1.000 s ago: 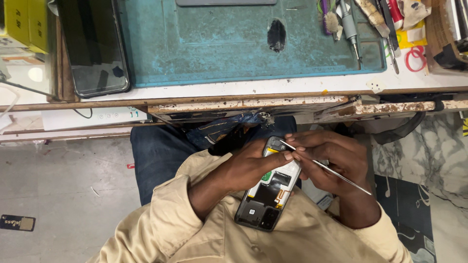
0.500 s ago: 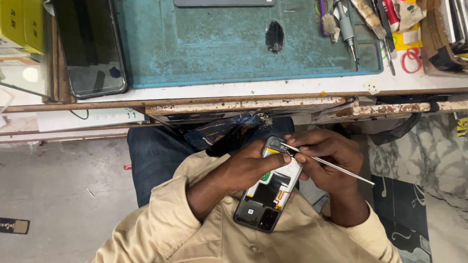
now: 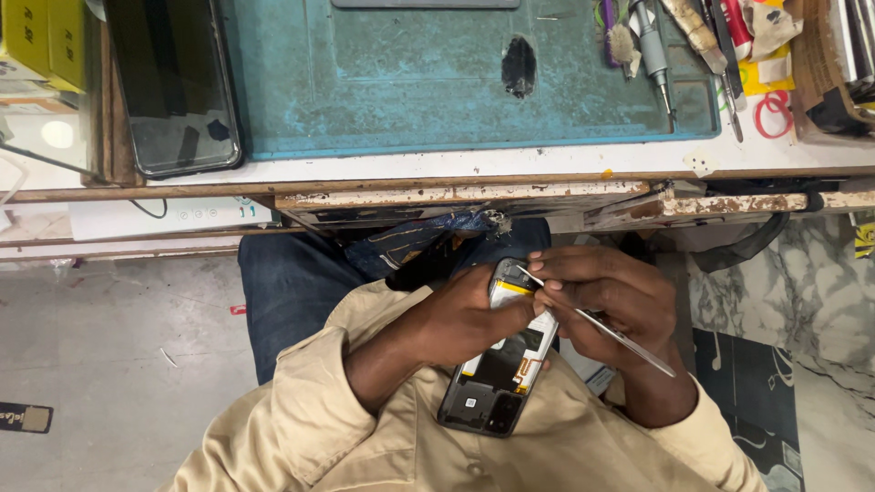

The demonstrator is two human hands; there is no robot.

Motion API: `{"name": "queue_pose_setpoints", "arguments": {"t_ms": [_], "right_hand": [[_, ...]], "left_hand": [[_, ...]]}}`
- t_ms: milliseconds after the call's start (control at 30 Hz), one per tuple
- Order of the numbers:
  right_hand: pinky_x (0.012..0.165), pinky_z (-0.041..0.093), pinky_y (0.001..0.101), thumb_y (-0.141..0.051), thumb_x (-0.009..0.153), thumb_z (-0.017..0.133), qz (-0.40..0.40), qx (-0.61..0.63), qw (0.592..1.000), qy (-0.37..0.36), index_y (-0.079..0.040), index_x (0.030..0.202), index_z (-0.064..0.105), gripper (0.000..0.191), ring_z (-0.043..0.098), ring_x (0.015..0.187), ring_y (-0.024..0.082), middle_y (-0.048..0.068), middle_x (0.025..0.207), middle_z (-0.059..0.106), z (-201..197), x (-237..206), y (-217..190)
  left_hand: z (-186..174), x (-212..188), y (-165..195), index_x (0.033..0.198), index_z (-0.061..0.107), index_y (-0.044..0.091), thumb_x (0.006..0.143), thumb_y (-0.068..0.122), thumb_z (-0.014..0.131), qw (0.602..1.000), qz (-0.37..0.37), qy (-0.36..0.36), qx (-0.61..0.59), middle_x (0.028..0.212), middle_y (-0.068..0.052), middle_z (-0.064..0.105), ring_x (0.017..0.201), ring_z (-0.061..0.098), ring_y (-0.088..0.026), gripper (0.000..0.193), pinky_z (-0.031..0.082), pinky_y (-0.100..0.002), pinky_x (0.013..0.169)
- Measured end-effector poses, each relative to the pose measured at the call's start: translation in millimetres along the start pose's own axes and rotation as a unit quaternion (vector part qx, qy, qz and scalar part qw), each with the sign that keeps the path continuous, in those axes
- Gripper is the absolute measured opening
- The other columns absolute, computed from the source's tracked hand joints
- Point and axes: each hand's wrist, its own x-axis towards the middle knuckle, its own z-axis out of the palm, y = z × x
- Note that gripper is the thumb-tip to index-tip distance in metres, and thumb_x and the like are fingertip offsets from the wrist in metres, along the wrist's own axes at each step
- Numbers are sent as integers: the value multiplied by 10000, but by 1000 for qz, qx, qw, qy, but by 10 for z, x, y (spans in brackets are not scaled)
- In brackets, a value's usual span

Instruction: The person uses a screwdriver and a metal prying tool to remove screws and pry open the back cover of a disassembled smartphone. They carefully lift the cover and separate it from the phone's internal components.

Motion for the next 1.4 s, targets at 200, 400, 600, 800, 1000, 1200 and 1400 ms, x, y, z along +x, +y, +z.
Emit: {"name": "queue_pose_setpoints", "arguments": {"t_ms": [200,400,600,800,1000,1200,1400], "right_hand": [[847,649,387,29,806,834,-12,-32,999,-8,-18,785,590,250,770,994,306,160,1000,735,18,37,-11],[824,660,362,36,824,841,-12,-41,999,-6,-4,849,643,204,779,973,288,149,1018,742,77,29,11],[816,652,370,45,849,809,12,-37,999,23,-10,877,626,193,784,976,301,153,1007,752,112,-26,27],[851,666,401,37,877,808,10,-48,997,59,-17,933,616,207,782,1023,318,170,1022,752,160,-80,-13],[834,659,385,27,891,809,3,-120,990,74,-9,979,625,207,781,1001,310,199,1048,753,176,-116,-93],[815,661,345,14,882,814,42,-78,991,105,-15,923,610,210,790,994,284,202,1043,754,191,-164,-21],[886,664,404,0,864,816,12,-16,997,79,-7,876,572,245,771,1031,316,208,1007,736,149,-151,25]], "left_hand": [[-23,-25,86,1139,638,41,977,167,638,997,12,6,82,969,-42,709,873,654,-106,205,567,-305,771],[-44,-32,56,1155,621,39,967,144,629,997,12,9,77,988,-32,705,892,663,-104,216,567,-306,782],[-61,20,-59,1156,624,27,1017,132,603,1000,-3,-13,10,995,-31,697,890,649,-93,176,571,-300,775],[-59,3,-130,1169,611,18,1047,129,584,998,-11,-33,-51,1010,-55,711,884,685,-112,166,596,-307,772],[-41,-2,-107,1288,521,8,1040,68,534,988,-35,-39,-145,1036,-91,704,866,741,-182,255,638,-340,741],[-46,-14,-78,1310,519,-13,1050,64,546,984,-50,-30,-168,1040,-101,700,859,748,-192,272,634,-343,726],[-62,-8,-136,1258,629,1,1074,186,620,999,23,-4,-28,1079,-55,699,964,646,-100,261,568,-300,822]]}}
